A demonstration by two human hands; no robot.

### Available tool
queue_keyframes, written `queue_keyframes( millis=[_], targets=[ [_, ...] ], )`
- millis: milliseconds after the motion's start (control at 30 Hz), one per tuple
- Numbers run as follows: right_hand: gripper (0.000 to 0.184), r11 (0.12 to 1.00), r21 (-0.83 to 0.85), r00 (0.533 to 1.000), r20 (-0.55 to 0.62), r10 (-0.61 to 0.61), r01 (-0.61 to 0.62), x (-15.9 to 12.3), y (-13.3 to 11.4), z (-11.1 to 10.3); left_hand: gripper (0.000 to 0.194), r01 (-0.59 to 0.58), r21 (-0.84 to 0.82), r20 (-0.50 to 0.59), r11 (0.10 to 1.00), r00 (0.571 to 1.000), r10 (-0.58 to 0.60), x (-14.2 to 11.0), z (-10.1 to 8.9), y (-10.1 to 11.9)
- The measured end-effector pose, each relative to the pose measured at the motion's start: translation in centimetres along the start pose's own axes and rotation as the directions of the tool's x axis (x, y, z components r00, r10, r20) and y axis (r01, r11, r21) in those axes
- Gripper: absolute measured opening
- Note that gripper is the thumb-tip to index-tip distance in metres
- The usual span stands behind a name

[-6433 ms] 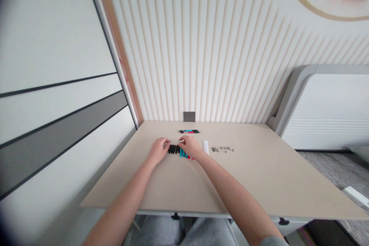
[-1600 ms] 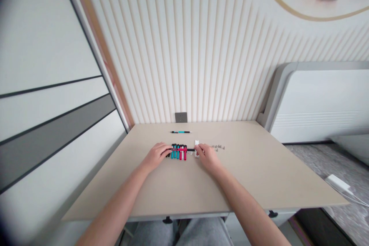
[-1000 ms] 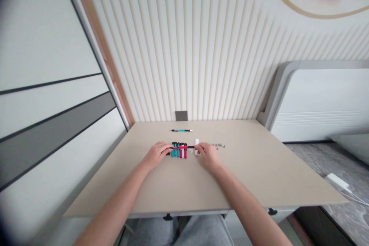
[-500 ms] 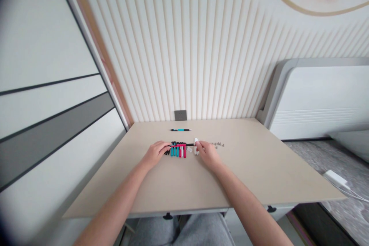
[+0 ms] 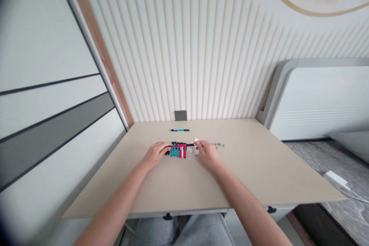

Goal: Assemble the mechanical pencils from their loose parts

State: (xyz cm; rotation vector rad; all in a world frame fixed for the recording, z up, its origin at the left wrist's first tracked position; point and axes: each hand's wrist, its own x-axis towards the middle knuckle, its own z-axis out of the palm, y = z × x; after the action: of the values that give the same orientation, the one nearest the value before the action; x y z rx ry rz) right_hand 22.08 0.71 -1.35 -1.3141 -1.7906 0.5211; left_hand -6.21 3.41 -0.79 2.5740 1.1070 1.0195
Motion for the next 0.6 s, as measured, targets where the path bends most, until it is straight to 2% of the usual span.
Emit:
queue_keyframes(
  millis=[200,433,600],
  targets=[
    [0.027,1.000,0.004,1.000,-0.003,-0.009,0.009,0.06,0.35,0.02,0.024,-0.007,0.003,0.005,1.000,1.000,0.007,-0.04,0.00,-0.01],
    [0.033,1.000,0.007,1.000,0.017,-0.015,0.015,-0.05,0.25,0.19,0.024,0.003,0.012,0.006,1.000,1.000,-0.003,-0.11,0.12,-0.21],
    [0.029,1.000,-0.020,0.999,-0.036,-0.025,0.024,0.07,0.30,-0.07,0.023,0.006,0.012,0.014,1.000,1.000,-0.006,-0.14,0.07,-0.19]
  ],
)
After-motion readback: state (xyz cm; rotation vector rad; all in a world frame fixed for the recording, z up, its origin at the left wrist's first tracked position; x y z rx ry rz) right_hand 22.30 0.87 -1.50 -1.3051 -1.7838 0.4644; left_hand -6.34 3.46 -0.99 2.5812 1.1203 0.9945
